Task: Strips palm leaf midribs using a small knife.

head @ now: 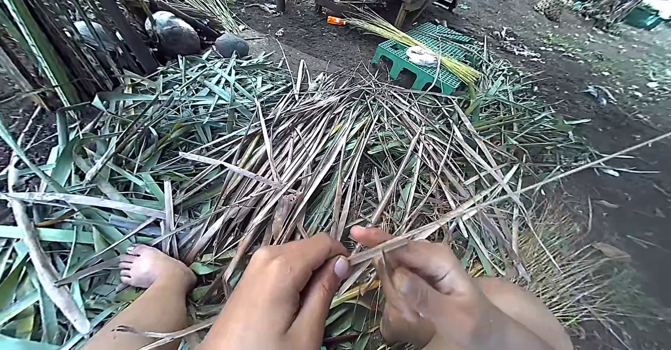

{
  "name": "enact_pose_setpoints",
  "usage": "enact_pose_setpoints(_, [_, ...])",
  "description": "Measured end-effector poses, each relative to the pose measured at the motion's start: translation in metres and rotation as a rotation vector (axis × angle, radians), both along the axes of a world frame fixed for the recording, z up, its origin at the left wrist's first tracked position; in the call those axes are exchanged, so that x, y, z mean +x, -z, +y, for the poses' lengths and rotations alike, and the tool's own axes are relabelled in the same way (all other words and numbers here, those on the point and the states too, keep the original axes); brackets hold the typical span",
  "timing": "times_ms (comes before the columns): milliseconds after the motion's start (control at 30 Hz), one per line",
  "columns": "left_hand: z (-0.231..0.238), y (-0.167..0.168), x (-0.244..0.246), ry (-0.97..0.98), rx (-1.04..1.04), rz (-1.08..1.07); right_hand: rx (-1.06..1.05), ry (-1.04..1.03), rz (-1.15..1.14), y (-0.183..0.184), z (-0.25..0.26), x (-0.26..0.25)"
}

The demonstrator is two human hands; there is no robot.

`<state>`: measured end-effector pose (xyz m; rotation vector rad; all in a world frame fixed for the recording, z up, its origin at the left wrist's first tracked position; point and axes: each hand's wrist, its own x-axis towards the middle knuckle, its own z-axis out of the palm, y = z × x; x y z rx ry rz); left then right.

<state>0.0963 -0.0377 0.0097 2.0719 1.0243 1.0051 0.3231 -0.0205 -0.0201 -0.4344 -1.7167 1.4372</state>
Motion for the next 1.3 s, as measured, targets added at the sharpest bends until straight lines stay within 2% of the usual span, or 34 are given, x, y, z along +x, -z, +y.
enact_pose_setpoints(267, [-0.003,-0.010,0.011,0.115,-0.210,-0.205,0.123,0.061,-0.042,-0.004,-0.009,-0.010])
enact_pose_setpoints(533, [-0.003,-0.018,0.021,0.205,-0.364,-0.297,0.183,0.161,-0.011,-0.009,-0.012,-0.008])
enact_pose_setpoints(733, [0.003,-0.025,0.026,0.292,-0.718,-0.470,0.278,0.155,-0.039,-0.012,-0.005,0.001])
enact_pose_setpoints(767, [0.003,-0.025,0.028,0.284,-0.695,-0.463,0.292,0.160,-0.044,-0.012,-0.004,0.002])
enact_pose_setpoints(867, [-0.001,-0.018,0.031,0.188,-0.376,-0.324,0.335,0.250,-0.095,-0.011,-0.005,0.006])
enact_pose_setpoints(933, [-0.002,-0.013,0.033,0.146,-0.266,-0.280,0.354,0.351,-0.113,-0.012,-0.004,0.008])
enact_pose_setpoints(1033, [0.001,-0.011,0.031,0.132,-0.317,-0.270,0.290,0.422,-0.061,-0.015,0.006,0.019])
enact_pose_setpoints(1100, [0.003,-0.010,0.030,0.131,-0.378,-0.268,0.192,0.399,0.009,-0.018,0.012,0.027])
enact_pose_setpoints(1300, [0.008,-0.010,0.029,0.122,-0.455,-0.266,0.033,0.074,-0.004,-0.017,0.011,0.027])
